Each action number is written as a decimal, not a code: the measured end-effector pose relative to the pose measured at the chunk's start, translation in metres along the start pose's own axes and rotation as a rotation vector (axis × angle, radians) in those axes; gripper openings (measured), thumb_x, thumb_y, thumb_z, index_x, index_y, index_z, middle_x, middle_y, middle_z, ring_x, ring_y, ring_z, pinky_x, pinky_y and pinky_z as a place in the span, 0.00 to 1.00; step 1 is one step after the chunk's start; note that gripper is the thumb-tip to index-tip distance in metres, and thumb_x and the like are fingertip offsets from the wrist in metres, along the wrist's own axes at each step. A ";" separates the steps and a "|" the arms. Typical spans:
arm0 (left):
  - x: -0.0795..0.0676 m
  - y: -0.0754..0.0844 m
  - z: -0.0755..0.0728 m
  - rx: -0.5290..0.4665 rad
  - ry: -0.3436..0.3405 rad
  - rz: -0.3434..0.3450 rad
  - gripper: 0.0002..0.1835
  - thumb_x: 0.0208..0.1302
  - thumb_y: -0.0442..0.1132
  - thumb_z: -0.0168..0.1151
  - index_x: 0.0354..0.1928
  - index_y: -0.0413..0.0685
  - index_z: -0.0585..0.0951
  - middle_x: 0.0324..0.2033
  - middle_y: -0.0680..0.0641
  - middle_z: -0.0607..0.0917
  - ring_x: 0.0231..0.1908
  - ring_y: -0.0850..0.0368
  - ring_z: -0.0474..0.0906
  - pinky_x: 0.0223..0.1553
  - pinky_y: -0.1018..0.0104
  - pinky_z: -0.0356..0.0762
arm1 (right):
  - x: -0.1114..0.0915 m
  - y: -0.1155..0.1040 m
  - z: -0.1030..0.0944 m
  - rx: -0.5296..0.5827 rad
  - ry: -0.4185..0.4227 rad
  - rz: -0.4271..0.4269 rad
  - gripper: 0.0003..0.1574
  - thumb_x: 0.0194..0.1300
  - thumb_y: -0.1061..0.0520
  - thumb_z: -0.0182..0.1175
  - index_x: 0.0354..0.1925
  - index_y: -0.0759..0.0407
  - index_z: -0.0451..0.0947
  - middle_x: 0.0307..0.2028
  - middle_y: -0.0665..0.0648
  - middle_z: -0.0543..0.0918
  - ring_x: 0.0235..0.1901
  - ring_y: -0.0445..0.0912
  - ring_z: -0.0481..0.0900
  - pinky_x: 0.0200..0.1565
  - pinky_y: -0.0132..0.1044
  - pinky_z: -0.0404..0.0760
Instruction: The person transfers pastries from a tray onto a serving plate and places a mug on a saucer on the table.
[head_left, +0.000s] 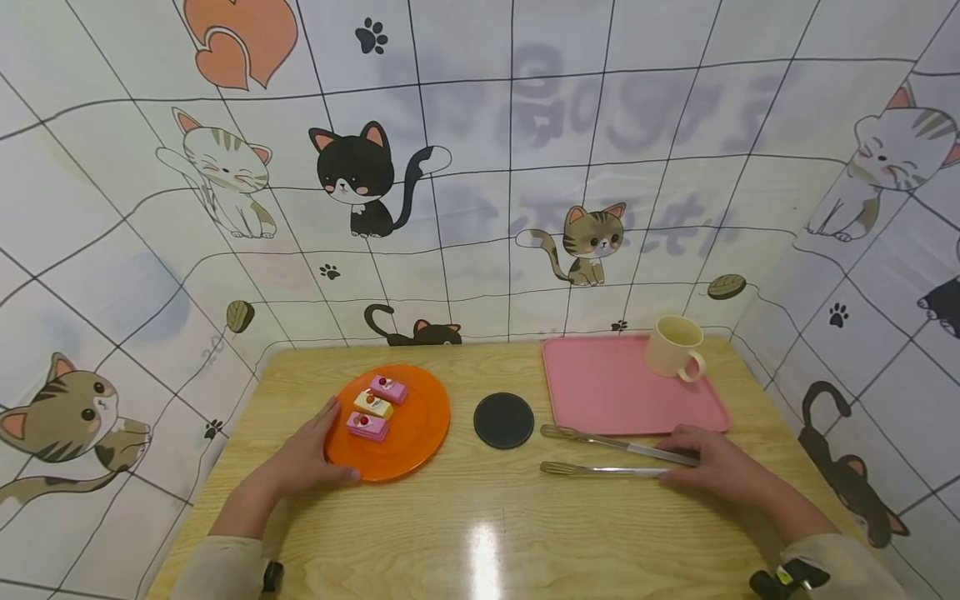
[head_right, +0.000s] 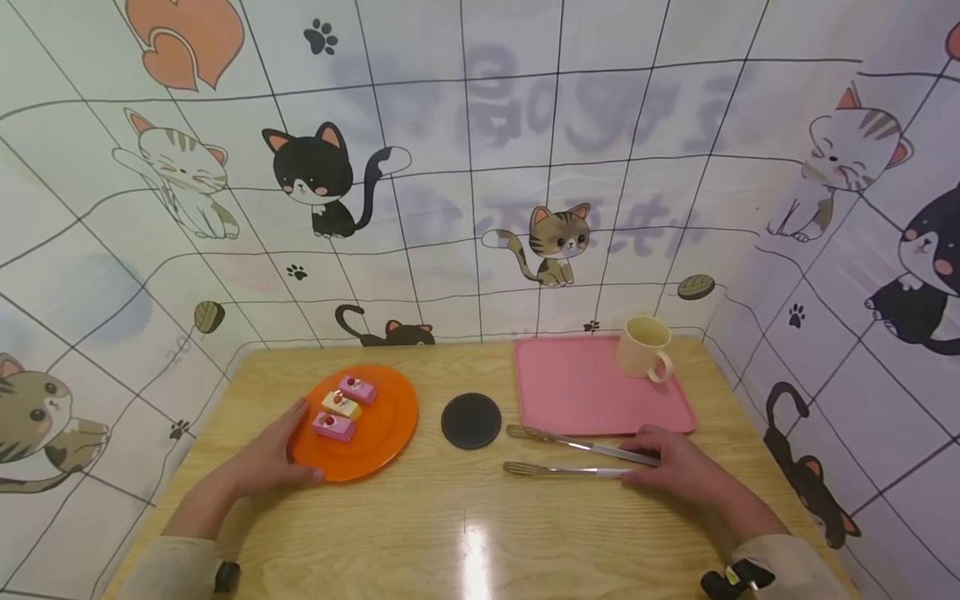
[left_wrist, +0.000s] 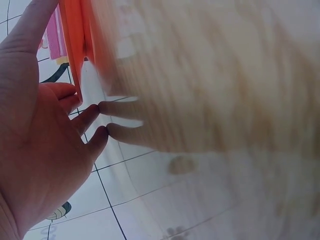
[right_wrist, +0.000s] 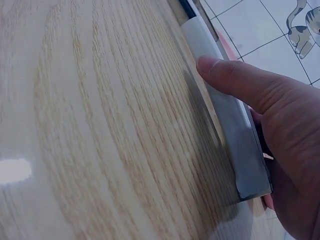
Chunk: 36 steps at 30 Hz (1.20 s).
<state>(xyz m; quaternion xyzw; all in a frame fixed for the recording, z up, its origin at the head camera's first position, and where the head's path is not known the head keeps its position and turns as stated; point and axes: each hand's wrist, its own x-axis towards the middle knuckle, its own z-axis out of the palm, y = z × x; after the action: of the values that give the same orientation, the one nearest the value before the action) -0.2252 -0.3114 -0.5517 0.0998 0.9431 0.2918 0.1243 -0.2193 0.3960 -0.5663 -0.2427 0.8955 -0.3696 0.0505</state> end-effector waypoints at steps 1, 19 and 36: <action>0.000 0.000 0.000 0.000 0.001 -0.002 0.76 0.52 0.64 0.86 0.89 0.36 0.48 0.88 0.32 0.46 0.84 0.24 0.46 0.79 0.26 0.52 | 0.000 0.000 0.000 -0.003 0.000 0.007 0.24 0.63 0.52 0.84 0.55 0.53 0.90 0.41 0.45 0.84 0.41 0.37 0.77 0.45 0.29 0.79; -0.001 0.002 -0.001 -0.056 0.090 0.006 0.71 0.58 0.59 0.86 0.88 0.36 0.50 0.84 0.31 0.59 0.82 0.28 0.57 0.79 0.29 0.57 | -0.002 -0.008 0.003 -0.076 0.274 -0.066 0.17 0.63 0.63 0.81 0.49 0.55 0.91 0.41 0.49 0.87 0.40 0.41 0.81 0.43 0.28 0.79; -0.002 0.001 0.000 -0.070 0.060 0.002 0.74 0.54 0.59 0.88 0.88 0.37 0.49 0.85 0.31 0.58 0.82 0.27 0.57 0.79 0.29 0.57 | 0.018 -0.005 -0.022 0.006 0.603 0.292 0.24 0.81 0.49 0.68 0.64 0.64 0.84 0.46 0.55 0.85 0.42 0.34 0.76 0.40 0.18 0.74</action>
<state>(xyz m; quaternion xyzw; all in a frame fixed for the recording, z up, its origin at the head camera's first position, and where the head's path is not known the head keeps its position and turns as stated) -0.2234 -0.3104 -0.5510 0.0875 0.9355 0.3277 0.0989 -0.2393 0.3985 -0.5456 0.0084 0.8943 -0.4165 -0.1634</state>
